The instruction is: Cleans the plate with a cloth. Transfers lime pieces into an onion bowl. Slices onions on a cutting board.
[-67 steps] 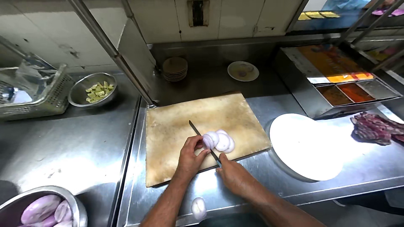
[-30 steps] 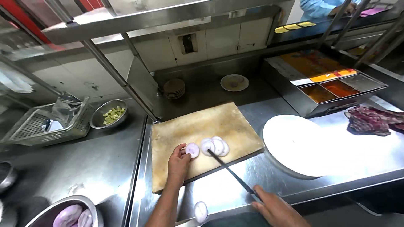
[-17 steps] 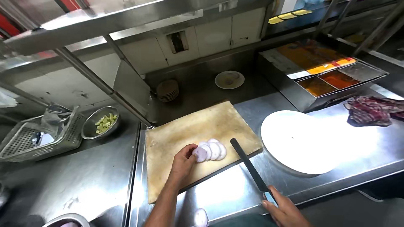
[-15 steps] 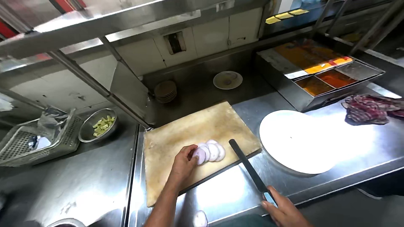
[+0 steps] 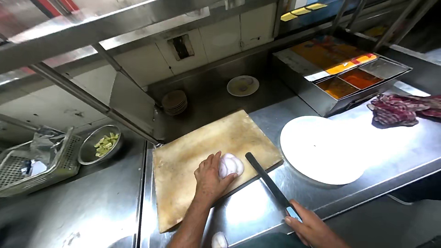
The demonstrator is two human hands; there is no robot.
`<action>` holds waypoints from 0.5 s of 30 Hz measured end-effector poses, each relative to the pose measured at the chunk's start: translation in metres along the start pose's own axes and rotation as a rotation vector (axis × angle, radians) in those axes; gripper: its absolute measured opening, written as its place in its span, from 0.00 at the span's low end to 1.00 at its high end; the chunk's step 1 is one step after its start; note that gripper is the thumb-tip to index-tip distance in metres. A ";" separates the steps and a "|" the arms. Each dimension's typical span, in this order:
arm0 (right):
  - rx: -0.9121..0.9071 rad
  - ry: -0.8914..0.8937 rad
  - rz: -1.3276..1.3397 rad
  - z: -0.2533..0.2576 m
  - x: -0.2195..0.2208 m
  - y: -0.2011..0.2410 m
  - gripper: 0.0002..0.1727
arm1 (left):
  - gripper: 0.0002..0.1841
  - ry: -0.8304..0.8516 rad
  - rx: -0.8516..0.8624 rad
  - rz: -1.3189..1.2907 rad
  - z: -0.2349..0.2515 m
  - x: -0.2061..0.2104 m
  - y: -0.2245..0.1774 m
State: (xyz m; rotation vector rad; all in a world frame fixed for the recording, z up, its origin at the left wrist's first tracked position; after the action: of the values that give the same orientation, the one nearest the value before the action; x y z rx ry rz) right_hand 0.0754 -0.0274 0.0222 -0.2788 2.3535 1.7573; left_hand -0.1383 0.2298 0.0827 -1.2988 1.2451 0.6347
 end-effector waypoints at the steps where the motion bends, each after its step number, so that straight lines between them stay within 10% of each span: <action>1: 0.004 0.003 0.004 0.000 0.000 0.000 0.21 | 0.51 0.001 -0.006 0.032 0.001 0.002 -0.003; 8: 0.029 0.004 -0.001 0.000 -0.001 0.002 0.20 | 0.37 0.016 0.074 -0.141 0.002 0.008 0.001; 15: 0.036 0.021 -0.012 0.002 -0.002 0.004 0.20 | 0.52 0.062 0.072 0.048 0.005 0.004 -0.010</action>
State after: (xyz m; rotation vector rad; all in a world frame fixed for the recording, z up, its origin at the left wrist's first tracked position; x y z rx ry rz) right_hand 0.0761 -0.0246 0.0258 -0.3067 2.3903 1.7139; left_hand -0.1266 0.2312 0.0818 -1.2400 1.3412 0.5829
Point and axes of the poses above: each hand's wrist, its own z-axis towards the middle knuckle, its own x-axis out of the palm, y = z × x, the point moved 1 cm from there along z, towards the middle knuckle, and after that the axes turned 13 degrees about -x, right-handed, at the moved point
